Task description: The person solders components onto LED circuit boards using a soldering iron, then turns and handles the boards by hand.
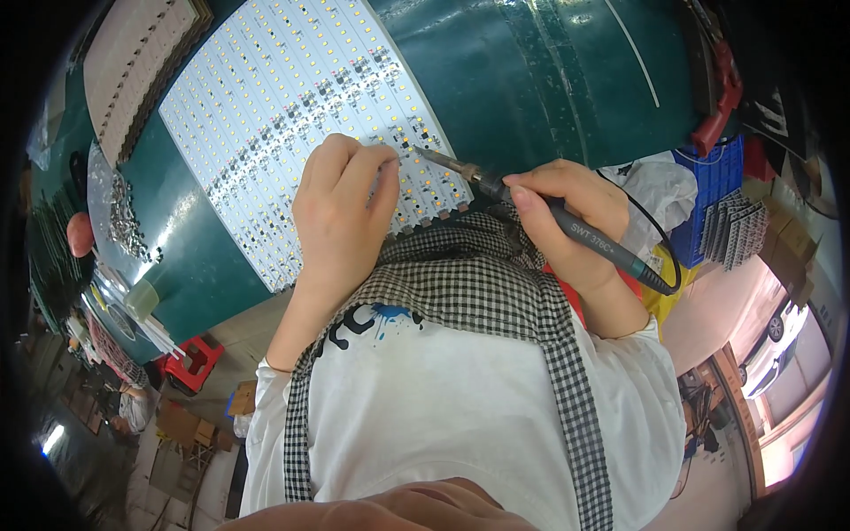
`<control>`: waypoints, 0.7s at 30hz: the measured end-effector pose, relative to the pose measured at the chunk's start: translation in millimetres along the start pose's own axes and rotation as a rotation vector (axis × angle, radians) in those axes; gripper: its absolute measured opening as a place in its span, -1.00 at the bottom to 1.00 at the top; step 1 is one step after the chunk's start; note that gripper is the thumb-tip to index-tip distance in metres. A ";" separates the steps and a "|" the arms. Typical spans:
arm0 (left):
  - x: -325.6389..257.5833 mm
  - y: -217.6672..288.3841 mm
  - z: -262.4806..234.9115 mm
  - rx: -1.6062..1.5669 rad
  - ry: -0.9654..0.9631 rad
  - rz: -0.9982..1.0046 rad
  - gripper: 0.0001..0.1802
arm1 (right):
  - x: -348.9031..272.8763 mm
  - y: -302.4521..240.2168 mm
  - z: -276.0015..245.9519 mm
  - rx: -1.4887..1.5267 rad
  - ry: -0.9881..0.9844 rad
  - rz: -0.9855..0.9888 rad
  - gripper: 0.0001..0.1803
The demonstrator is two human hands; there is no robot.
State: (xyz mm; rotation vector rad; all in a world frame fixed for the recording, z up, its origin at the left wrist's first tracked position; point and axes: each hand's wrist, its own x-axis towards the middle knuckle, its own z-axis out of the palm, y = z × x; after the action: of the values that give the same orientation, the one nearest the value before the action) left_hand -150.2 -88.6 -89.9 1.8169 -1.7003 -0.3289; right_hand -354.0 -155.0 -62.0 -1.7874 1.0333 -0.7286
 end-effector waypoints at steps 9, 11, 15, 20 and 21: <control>-8.2 -0.1 -12.6 -0.036 -0.032 -0.048 -0.86 | -0.6 -4.1 -5.4 0.002 0.013 -0.077 -0.86; -10.6 -0.6 -16.8 -0.014 -0.016 -0.065 -0.86 | 1.8 -5.3 -3.2 0.112 -0.036 -0.129 -0.85; -13.4 -3.5 -16.7 -0.016 0.020 -0.088 -0.85 | 1.6 -6.5 -3.4 -0.006 -0.116 -0.181 -0.85; -12.4 -3.2 -14.8 -0.023 0.008 -0.106 -0.86 | -2.4 -9.9 1.8 -0.064 -0.110 -0.033 -0.86; -12.4 -3.7 -13.5 -0.019 0.013 -0.085 -0.86 | -2.2 -9.9 2.4 -0.063 -0.110 -0.033 -0.86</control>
State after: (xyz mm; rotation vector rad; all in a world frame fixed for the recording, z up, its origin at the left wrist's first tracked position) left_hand -141.2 -73.1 -84.4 1.8766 -1.6093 -0.3673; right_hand -349.7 -149.8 -54.1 -1.8813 0.9650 -0.6163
